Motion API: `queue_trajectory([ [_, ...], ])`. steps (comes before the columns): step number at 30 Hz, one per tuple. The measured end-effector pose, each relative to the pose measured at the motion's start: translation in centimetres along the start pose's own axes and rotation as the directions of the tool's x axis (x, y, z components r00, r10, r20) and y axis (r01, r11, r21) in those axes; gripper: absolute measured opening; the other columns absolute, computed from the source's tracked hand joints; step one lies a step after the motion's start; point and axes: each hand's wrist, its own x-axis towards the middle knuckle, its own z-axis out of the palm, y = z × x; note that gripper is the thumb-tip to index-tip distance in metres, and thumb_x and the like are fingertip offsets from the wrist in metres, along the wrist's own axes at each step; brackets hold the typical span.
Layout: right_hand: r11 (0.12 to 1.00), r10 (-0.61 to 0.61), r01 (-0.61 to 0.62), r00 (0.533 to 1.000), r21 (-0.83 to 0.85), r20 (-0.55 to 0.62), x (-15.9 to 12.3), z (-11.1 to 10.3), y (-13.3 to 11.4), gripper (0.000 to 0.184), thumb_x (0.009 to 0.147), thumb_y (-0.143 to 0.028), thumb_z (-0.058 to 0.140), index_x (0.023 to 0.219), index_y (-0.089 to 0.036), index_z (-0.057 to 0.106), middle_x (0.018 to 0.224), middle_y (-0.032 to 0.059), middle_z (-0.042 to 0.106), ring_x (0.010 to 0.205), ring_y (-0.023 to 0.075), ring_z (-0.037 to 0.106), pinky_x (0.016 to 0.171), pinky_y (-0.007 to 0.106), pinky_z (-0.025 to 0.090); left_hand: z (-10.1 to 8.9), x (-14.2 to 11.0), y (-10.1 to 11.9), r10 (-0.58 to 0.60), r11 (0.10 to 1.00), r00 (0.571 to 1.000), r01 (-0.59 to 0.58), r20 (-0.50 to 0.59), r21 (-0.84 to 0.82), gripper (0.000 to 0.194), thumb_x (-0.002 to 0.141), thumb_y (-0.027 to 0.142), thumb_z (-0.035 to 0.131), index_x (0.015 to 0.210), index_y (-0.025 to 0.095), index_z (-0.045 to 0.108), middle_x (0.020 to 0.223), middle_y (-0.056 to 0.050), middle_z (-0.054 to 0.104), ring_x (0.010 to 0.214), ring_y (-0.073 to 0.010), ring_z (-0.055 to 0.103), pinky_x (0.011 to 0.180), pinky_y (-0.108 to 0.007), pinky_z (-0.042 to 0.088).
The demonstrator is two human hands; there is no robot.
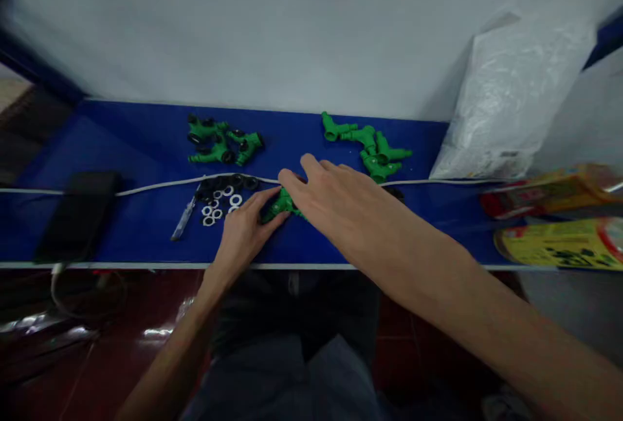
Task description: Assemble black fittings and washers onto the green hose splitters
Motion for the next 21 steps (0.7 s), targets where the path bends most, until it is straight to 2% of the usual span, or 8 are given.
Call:
queue_trajectory([
  [6,0.995,-0.055,0.055,0.998,-0.085,-0.001,0.9,0.7,1.2,0.04,0.073,0.008,0.055,0.105,-0.016,0.054,0.093,0.0069,0.06,0.067,0.0217,0.062,0.056,0.031,0.033,0.1,0.0,0.3,-0.005,1.0,1.0,0.005,-0.013,-0.011,0.047,0.094,0.033,0.068,0.139,0.028,0.056,0.137,-0.001,0.068,0.115,-0.0238,0.07,0.099,-0.034,0.054],
  [11,0.994,-0.097,0.095,0.994,-0.049,-0.043,0.8,1.6,1.3,0.02,0.091,-0.007,0.059,0.109,-0.015,0.058,0.1,0.0112,0.064,0.081,0.0241,0.065,0.067,0.032,0.041,0.1,-0.1,0.3,-0.013,0.999,1.0,0.012,-0.029,-0.05,0.045,0.094,0.034,0.067,0.138,0.028,0.057,0.138,-0.001,0.067,0.118,-0.0222,0.069,0.1,-0.033,0.054],
  [14,0.997,-0.077,0.075,0.994,-0.02,-0.082,0.4,2.4,1.5,0.039,0.089,-0.007,0.06,0.127,-0.013,0.052,0.112,0.014,0.063,0.083,0.0232,0.066,0.07,0.032,0.043,0.1,0.0,0.2,-0.012,0.999,0.999,0.01,-0.035,-0.05,0.046,0.093,0.033,0.069,0.137,0.028,0.057,0.136,-0.001,0.068,0.117,-0.022,0.069,0.099,-0.032,0.054],
  [17,0.996,-0.085,0.086,0.992,0.013,-0.095,-0.1,2.5,1.6,0.064,0.081,0.004,0.055,0.14,-0.014,0.042,0.124,0.0159,0.06,0.084,0.0214,0.066,0.068,0.03,0.043,0.2,0.0,0.1,-0.002,0.999,0.999,0.0,-0.038,-0.036,0.046,0.093,0.033,0.069,0.138,0.029,0.056,0.138,-0.001,0.067,0.117,-0.0216,0.069,0.101,-0.033,0.054],
  [19,0.997,-0.064,0.066,0.996,0.029,-0.069,-0.3,2.2,1.4,0.064,0.077,0.008,0.052,0.137,-0.015,0.045,0.119,0.0139,0.061,0.08,0.0207,0.065,0.066,0.03,0.043,0.2,0.1,0.0,0.002,1.0,0.999,-0.004,-0.035,-0.03,0.047,0.094,0.033,0.068,0.139,0.029,0.055,0.139,-0.001,0.066,0.116,-0.0214,0.07,0.101,-0.033,0.054],
  [21,0.999,-0.025,0.026,0.999,0.025,-0.044,-0.3,1.7,0.9,0.054,0.078,0.007,0.052,0.127,-0.015,0.051,0.109,0.0116,0.062,0.077,0.0218,0.064,0.064,0.031,0.043,0.1,0.2,0.0,0.003,1.0,1.0,-0.003,-0.026,-0.03,0.046,0.094,0.032,0.068,0.139,0.029,0.055,0.139,-0.001,0.066,0.115,-0.0212,0.07,0.101,-0.033,0.054],
])
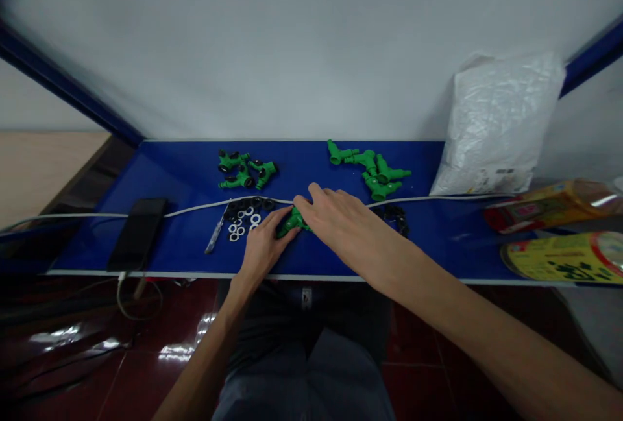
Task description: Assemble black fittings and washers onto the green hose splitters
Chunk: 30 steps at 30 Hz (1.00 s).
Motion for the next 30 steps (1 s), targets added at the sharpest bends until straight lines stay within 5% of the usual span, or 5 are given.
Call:
queue_trajectory([
  [5,0.997,0.075,-0.075,0.997,-0.016,0.009,0.5,-0.4,-0.8,0.021,0.094,-0.007,0.052,0.114,-0.013,0.057,0.104,0.0125,0.063,0.085,0.0259,0.065,0.071,0.034,0.045,0.0,0.1,0.0,-0.003,1.0,1.0,0.003,0.008,-0.001,0.045,0.094,0.034,0.068,0.137,0.029,0.057,0.137,-0.001,0.067,0.116,-0.0216,0.069,0.101,-0.033,0.054],
  [13,0.989,0.06,-0.072,0.994,0.133,0.089,0.4,0.9,0.2,0.028,0.098,-0.014,0.05,0.125,-0.016,0.053,0.108,0.0106,0.062,0.066,0.0154,0.06,0.06,0.028,0.037,0.0,-0.1,0.1,-0.029,0.999,0.999,0.03,0.019,-0.02,0.047,0.095,0.033,0.067,0.14,0.03,0.056,0.141,0.0,0.065,0.116,-0.0212,0.069,0.101,-0.033,0.055],
  [19,0.993,0.093,-0.094,0.996,0.07,0.008,0.9,1.0,-0.1,0.015,0.103,-0.025,0.048,0.108,-0.016,0.059,0.093,0.0094,0.063,0.072,0.0206,0.061,0.063,0.03,0.038,-0.1,-0.1,0.1,-0.04,0.999,0.999,0.04,0.033,-0.024,0.048,0.095,0.034,0.066,0.142,0.03,0.055,0.143,0.0,0.064,0.115,-0.0206,0.07,0.098,-0.032,0.057],
  [30,0.998,0.059,-0.061,0.996,0.023,0.06,1.3,1.0,0.3,0.021,0.1,-0.021,0.05,0.118,-0.019,0.059,0.101,0.0119,0.066,0.079,0.0246,0.065,0.067,0.034,0.041,0.0,-0.1,0.0,-0.053,0.999,0.998,0.053,0.027,-0.008,0.049,0.094,0.035,0.067,0.141,0.032,0.055,0.141,0.001,0.065,0.115,-0.0212,0.07,0.096,-0.032,0.058],
])
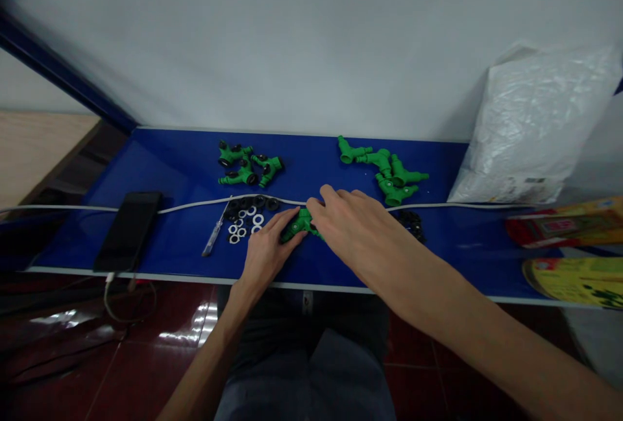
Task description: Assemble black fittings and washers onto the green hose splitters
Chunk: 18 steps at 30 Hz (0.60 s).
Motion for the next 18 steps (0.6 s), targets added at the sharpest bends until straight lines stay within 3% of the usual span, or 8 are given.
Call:
queue_trajectory([
  [5,0.996,-0.055,0.054,0.998,-0.066,-0.019,-0.4,0.1,0.0,0.029,0.096,-0.021,0.055,0.125,-0.019,0.057,0.102,0.0119,0.066,0.086,0.0273,0.065,0.076,0.038,0.043,0.1,0.0,-0.1,0.01,1.0,1.0,-0.01,-0.004,-0.015,0.049,0.095,0.033,0.067,0.142,0.033,0.054,0.141,0.001,0.065,0.115,-0.021,0.07,0.096,-0.032,0.057],
  [9,0.996,-0.093,0.093,0.996,-0.011,0.005,-0.5,-0.1,0.2,0.048,0.088,-0.012,0.058,0.134,-0.024,0.052,0.103,0.0091,0.067,0.08,0.0239,0.065,0.07,0.034,0.041,0.0,0.0,-0.1,0.002,1.0,1.0,-0.002,-0.001,-0.016,0.047,0.094,0.033,0.067,0.14,0.031,0.055,0.14,0.0,0.066,0.114,-0.0217,0.07,0.096,-0.033,0.058],
  [11,0.995,-0.088,0.089,0.996,-0.036,0.028,0.0,-0.6,-0.1,0.041,0.087,-0.011,0.059,0.127,-0.022,0.056,0.098,0.0081,0.066,0.074,0.0228,0.064,0.065,0.033,0.039,0.0,0.0,0.0,0.003,1.0,1.0,-0.003,0.004,-0.02,0.048,0.094,0.033,0.067,0.14,0.031,0.055,0.141,0.001,0.065,0.114,-0.0217,0.07,0.095,-0.032,0.058],
  [15,0.991,-0.071,0.076,0.996,-0.109,0.048,1.1,-1.8,-0.7,0.009,0.095,-0.017,0.057,0.103,-0.018,0.061,0.087,0.0077,0.063,0.069,0.0224,0.063,0.062,0.033,0.037,0.1,0.0,0.0,0.005,1.0,1.0,-0.005,0.005,-0.025,0.049,0.095,0.033,0.067,0.142,0.031,0.054,0.142,0.001,0.064,0.115,-0.0219,0.07,0.095,-0.033,0.057],
  [18,0.991,-0.065,0.068,0.997,-0.111,0.03,1.0,-1.8,-0.5,0.016,0.095,-0.016,0.057,0.11,-0.016,0.06,0.093,0.0097,0.065,0.075,0.0227,0.064,0.064,0.033,0.038,0.2,0.0,0.0,-0.007,1.0,1.0,0.007,0.006,-0.013,0.048,0.095,0.034,0.066,0.142,0.031,0.054,0.143,0.0,0.064,0.114,-0.0224,0.07,0.095,-0.034,0.057],
])
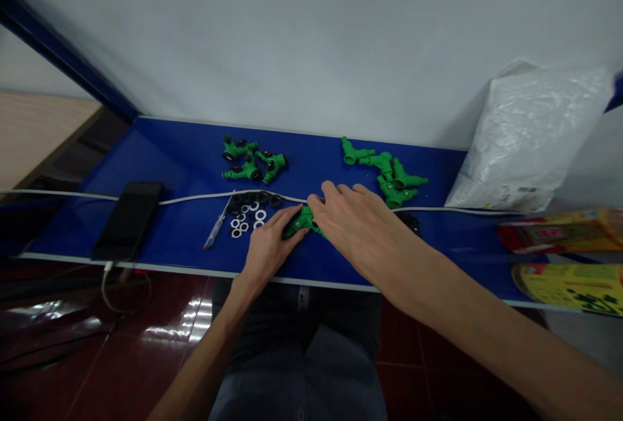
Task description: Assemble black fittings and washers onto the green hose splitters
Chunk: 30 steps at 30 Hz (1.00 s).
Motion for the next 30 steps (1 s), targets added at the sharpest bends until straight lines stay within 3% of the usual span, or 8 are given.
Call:
queue_trajectory([
  [5,0.992,-0.09,0.09,0.996,0.09,-0.011,-0.4,1.0,0.6,0.043,0.084,-0.005,0.059,0.124,-0.019,0.055,0.108,0.0101,0.065,0.074,0.0198,0.064,0.063,0.031,0.037,-0.1,0.0,0.0,0.005,1.0,1.0,-0.005,0.0,0.009,0.048,0.095,0.035,0.066,0.142,0.031,0.054,0.141,0.0,0.065,0.111,-0.0228,0.071,0.092,-0.033,0.058],
  [10,1.0,-0.02,0.02,1.0,0.009,0.004,0.9,-0.2,-0.6,0.009,0.095,-0.015,0.057,0.102,-0.016,0.062,0.089,0.0096,0.063,0.071,0.0237,0.064,0.061,0.034,0.038,-0.1,0.0,0.1,0.007,1.0,1.0,-0.007,0.009,0.003,0.048,0.095,0.035,0.066,0.142,0.031,0.054,0.142,0.001,0.064,0.112,-0.0227,0.071,0.092,-0.033,0.057],
  [12,1.0,0.005,-0.005,1.0,-0.031,0.014,1.2,-0.6,-1.0,0.011,0.098,-0.018,0.053,0.095,-0.016,0.063,0.086,0.0103,0.063,0.073,0.0252,0.064,0.063,0.035,0.039,-0.1,0.0,0.1,0.006,1.0,1.0,-0.006,0.012,0.001,0.048,0.095,0.035,0.066,0.142,0.031,0.054,0.142,0.001,0.064,0.111,-0.0223,0.071,0.093,-0.032,0.057],
  [14,0.999,0.017,-0.017,1.0,-0.043,0.006,1.0,-0.4,-0.9,0.012,0.098,-0.02,0.053,0.103,-0.016,0.063,0.091,0.0111,0.064,0.075,0.0255,0.065,0.066,0.035,0.04,-0.1,0.0,0.1,0.004,1.0,1.0,-0.004,0.011,0.005,0.047,0.095,0.035,0.066,0.141,0.031,0.055,0.142,0.001,0.064,0.111,-0.0222,0.071,0.092,-0.032,0.057],
  [17,1.0,-0.024,0.024,1.0,-0.005,-0.004,0.1,0.6,-0.2,0.033,0.093,-0.017,0.057,0.126,-0.019,0.055,0.106,0.0119,0.065,0.08,0.0247,0.066,0.068,0.034,0.041,-0.1,0.0,0.1,-0.001,1.0,1.0,0.001,0.003,0.014,0.048,0.094,0.035,0.068,0.14,0.031,0.055,0.141,0.001,0.065,0.11,-0.0227,0.072,0.089,-0.032,0.058],
  [21,0.995,-0.087,0.086,0.996,0.048,0.018,-0.7,1.1,0.3,0.056,0.082,-0.003,0.057,0.135,-0.019,0.049,0.114,0.0126,0.065,0.083,0.0237,0.066,0.069,0.032,0.043,-0.1,0.0,0.1,0.0,1.0,1.0,0.0,0.004,0.004,0.047,0.094,0.034,0.068,0.139,0.031,0.055,0.14,0.001,0.066,0.111,-0.0231,0.072,0.089,-0.032,0.058],
  [27,1.0,-0.026,0.026,1.0,-0.004,-0.015,-0.1,0.6,-0.5,0.044,0.079,-0.003,0.059,0.121,-0.017,0.057,0.11,0.0148,0.067,0.092,0.0296,0.067,0.077,0.038,0.05,-0.2,0.1,0.1,-0.003,1.0,1.0,0.003,0.002,-0.016,0.048,0.094,0.032,0.068,0.139,0.031,0.055,0.141,0.0,0.065,0.112,-0.0227,0.071,0.092,-0.033,0.058],
  [30,0.999,-0.01,0.008,0.999,-0.046,-0.036,-0.2,1.4,-0.7,0.054,0.074,-0.001,0.061,0.126,-0.016,0.057,0.122,0.0182,0.066,0.101,0.0318,0.067,0.084,0.042,0.053,-0.2,0.1,0.0,-0.001,1.0,1.0,0.001,-0.006,-0.019,0.049,0.093,0.03,0.069,0.139,0.031,0.055,0.14,0.0,0.066,0.11,-0.0224,0.072,0.093,-0.034,0.059],
])
